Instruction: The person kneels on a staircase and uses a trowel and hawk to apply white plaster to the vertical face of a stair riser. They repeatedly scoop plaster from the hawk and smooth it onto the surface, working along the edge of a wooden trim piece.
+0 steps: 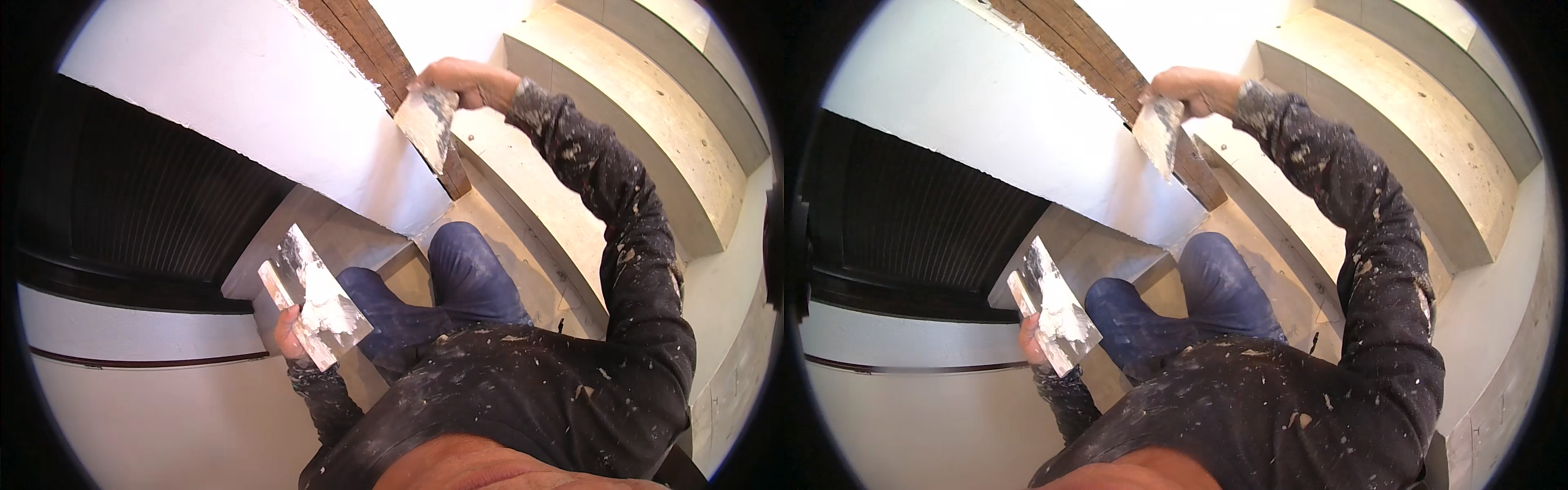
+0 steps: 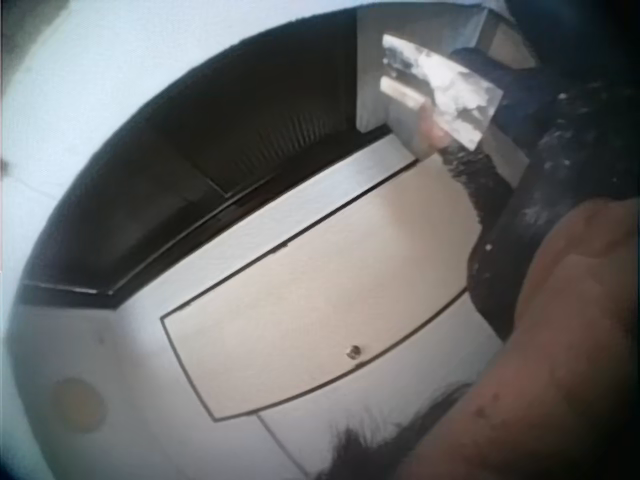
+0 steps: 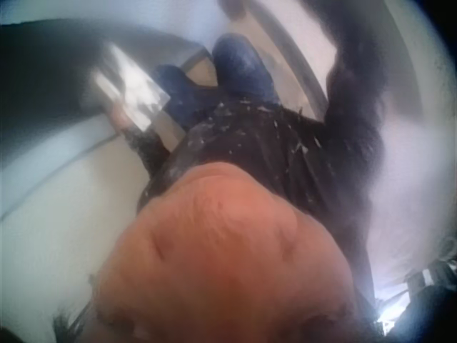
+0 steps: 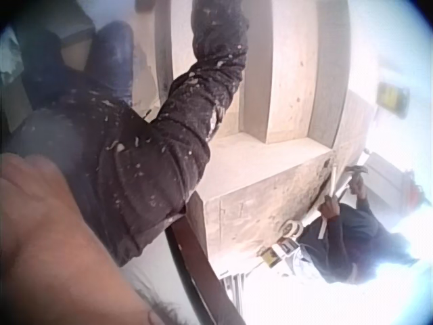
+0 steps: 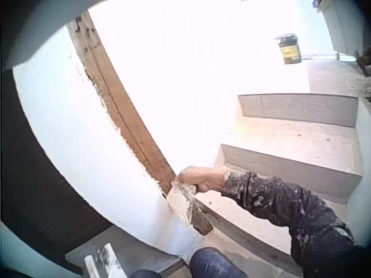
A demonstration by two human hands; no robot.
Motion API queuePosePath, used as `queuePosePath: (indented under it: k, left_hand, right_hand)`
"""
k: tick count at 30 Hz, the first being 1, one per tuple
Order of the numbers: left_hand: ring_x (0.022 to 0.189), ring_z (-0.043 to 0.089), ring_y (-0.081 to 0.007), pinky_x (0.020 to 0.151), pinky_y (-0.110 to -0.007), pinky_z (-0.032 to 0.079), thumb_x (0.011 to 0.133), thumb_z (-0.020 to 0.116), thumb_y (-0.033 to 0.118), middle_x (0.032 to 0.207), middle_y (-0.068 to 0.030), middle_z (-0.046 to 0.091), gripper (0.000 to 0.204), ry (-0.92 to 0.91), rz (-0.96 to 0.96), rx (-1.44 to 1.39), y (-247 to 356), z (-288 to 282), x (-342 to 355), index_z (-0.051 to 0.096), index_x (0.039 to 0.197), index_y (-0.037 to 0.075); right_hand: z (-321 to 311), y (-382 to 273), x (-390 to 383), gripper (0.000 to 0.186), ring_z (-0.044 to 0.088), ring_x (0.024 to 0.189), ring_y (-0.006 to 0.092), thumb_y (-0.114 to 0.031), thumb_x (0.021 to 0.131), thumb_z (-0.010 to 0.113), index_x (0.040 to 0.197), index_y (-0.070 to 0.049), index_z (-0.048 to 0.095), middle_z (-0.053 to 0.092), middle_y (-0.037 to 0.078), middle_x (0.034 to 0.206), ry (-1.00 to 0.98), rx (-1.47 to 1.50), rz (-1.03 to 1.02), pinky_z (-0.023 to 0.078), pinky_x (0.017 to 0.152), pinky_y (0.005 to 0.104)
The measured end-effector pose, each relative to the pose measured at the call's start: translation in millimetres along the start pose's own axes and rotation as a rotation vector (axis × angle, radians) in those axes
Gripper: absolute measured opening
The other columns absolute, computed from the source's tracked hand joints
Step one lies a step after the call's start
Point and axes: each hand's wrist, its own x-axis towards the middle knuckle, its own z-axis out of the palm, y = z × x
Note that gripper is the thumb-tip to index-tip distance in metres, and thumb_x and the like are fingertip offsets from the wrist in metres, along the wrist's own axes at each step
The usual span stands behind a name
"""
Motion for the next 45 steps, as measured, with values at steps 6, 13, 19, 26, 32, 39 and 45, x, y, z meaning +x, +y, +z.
queuePosePath:
  k: [6,13,19,26,32,39,45]
  left_hand:
    - [0.102,0.070,-0.0333,0.088,-0.048,0.059,0.092,0.057,0.018,0.121,-0.0220,0.065,0.058,-0.001,0.008,-0.043,-5.4,14.8,4.2,0.042,0.142,-0.006]
    - [0.100,0.070,-0.0321,0.087,-0.045,0.059,0.094,0.056,0.017,0.119,-0.0213,0.066,0.052,-0.001,0.021,-0.005,-4.4,7.3,7.4,0.046,0.138,-0.008]
    - [0.094,0.072,-0.0317,0.082,-0.042,0.061,0.096,0.054,0.017,0.111,-0.0236,0.069,0.045,0.020,0.060,-0.026,-13.5,2.9,6.1,0.053,0.128,-0.014]
    - [0.109,0.068,-0.0349,0.098,-0.048,0.054,0.099,0.051,0.025,0.123,-0.0272,0.065,0.053,-0.263,0.009,-0.264,-21.2,3.3,21.3,0.047,0.135,-0.014]
    - [0.108,0.069,-0.0328,0.092,-0.044,0.058,0.093,0.059,0.018,0.124,-0.0264,0.064,0.054,-0.195,-0.001,-0.213,-12.5,-6.4,14.9,0.047,0.137,-0.011]
    - [0.116,0.066,-0.0303,0.099,-0.041,0.055,0.087,0.063,0.009,0.132,-0.0240,0.060,0.066,-0.185,-0.079,0.103,-13.5,18.2,24.9,0.039,0.146,-0.008]
    - [0.115,0.066,-0.0294,0.099,-0.041,0.055,0.086,0.063,0.009,0.132,-0.0239,0.059,0.067,-0.187,-0.082,0.090,-19.1,17.8,24.0,0.039,0.146,-0.007]
  right_hand:
    - [-2.3,-67.7,8.2,0.038,0.075,0.080,0.0270,-0.022,0.098,0.060,0.113,0.013,0.054,0.068,0.024,0.097,0.020,-0.154,-0.261,0.067,0.070,0.0317]
    - [-30.5,-125.0,-14.9,0.031,0.073,0.084,0.0214,-0.011,0.095,0.062,0.121,0.007,0.061,0.071,0.015,0.102,-0.360,0.155,-0.557,0.063,0.073,0.0310]
    - [50.5,-71.4,-125.3,0.033,0.075,0.085,0.0280,-0.014,0.093,0.064,0.121,0.004,0.065,0.070,0.018,0.110,0.036,-0.391,-0.764,0.063,0.082,0.0374]
    - [184.2,71.0,-136.6,0.051,0.061,0.121,0.0318,0.006,0.081,0.063,0.130,-0.008,0.066,0.066,0.014,0.129,-0.051,-0.756,-1.311,0.051,0.102,0.0441]
    - [145.2,88.7,-133.8,0.044,0.060,0.119,0.0302,0.007,0.084,0.060,0.121,-0.013,0.072,0.069,0.007,0.127,-0.062,-1.172,-1.183,0.049,0.101,0.0437]
    - [135.2,31.1,-144.8,0.038,0.063,0.111,0.0273,0.003,0.078,0.070,0.109,-0.018,0.078,0.074,-0.001,0.117,-0.181,-1.219,-1.314,0.048,0.094,0.0426]
    - [153.7,34.8,-157.4,0.036,0.060,0.112,0.0238,-0.004,0.072,0.076,0.105,-0.018,0.079,0.074,-0.002,0.114,-0.400,-1.312,-1.139,0.043,0.102,0.0420]
